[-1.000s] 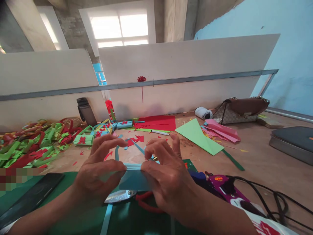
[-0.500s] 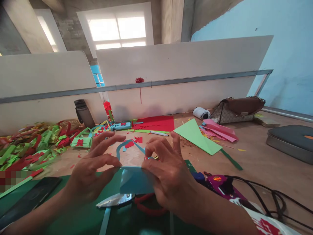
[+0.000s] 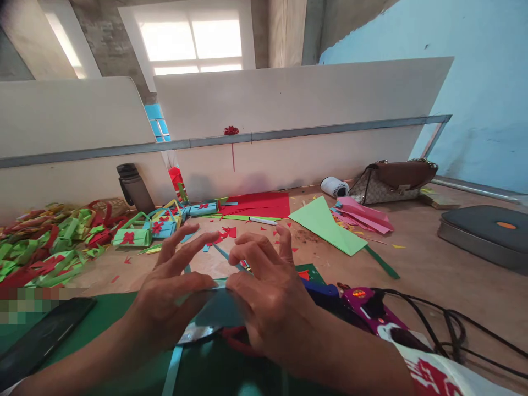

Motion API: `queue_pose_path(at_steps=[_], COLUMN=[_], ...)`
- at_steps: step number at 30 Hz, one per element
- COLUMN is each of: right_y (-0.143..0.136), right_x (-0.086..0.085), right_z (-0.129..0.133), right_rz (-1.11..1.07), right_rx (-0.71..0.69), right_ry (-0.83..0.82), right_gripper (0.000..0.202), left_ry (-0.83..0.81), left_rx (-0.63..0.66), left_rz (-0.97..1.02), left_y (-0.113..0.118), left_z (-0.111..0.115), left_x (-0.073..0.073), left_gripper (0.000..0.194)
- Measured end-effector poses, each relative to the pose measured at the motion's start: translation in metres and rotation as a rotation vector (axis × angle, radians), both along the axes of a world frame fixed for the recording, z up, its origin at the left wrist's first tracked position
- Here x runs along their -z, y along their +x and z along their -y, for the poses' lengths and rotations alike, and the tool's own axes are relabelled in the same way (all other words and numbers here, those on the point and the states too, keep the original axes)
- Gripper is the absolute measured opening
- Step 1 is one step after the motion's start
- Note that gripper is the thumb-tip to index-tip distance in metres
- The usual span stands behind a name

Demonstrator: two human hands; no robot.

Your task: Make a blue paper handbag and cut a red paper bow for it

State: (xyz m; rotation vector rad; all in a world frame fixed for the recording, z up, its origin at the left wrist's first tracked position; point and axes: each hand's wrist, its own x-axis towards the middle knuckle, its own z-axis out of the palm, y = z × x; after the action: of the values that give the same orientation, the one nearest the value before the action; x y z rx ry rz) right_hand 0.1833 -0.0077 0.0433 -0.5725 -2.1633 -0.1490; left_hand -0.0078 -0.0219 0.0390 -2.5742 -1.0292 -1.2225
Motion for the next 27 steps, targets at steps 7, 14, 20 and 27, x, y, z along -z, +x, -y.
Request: queue_pose_path(at_steps=[7, 14, 20, 27], right_y=[-0.001, 0.008, 0.008, -0.004], right_x=[-0.003, -0.012, -0.012, 0.006], right_z=[0.001, 0.002, 0.001, -0.008], right_rz=[0.032, 0.091, 0.122, 0.078], right_rx=[0.002, 0.045, 0.089, 0.094], right_ry=[-0.007, 0.019, 0.064, 0.091], right_gripper=[0.008, 0.017, 0.022, 0.018], left_ry=[0.071, 0.078, 0.070, 0.072], left_rx=[-0.051, -0.078, -0.115, -0.178], left_rz=[0.031, 0.055, 0.034, -0.105], left_y=[-0.002, -0.012, -0.015, 0.003], left_z=[0.005, 0.000, -0.005, -0.004], left_x=[-0.001, -0.010, -0.009, -0.001], left_gripper=[0.025, 0.025, 0.024, 0.015])
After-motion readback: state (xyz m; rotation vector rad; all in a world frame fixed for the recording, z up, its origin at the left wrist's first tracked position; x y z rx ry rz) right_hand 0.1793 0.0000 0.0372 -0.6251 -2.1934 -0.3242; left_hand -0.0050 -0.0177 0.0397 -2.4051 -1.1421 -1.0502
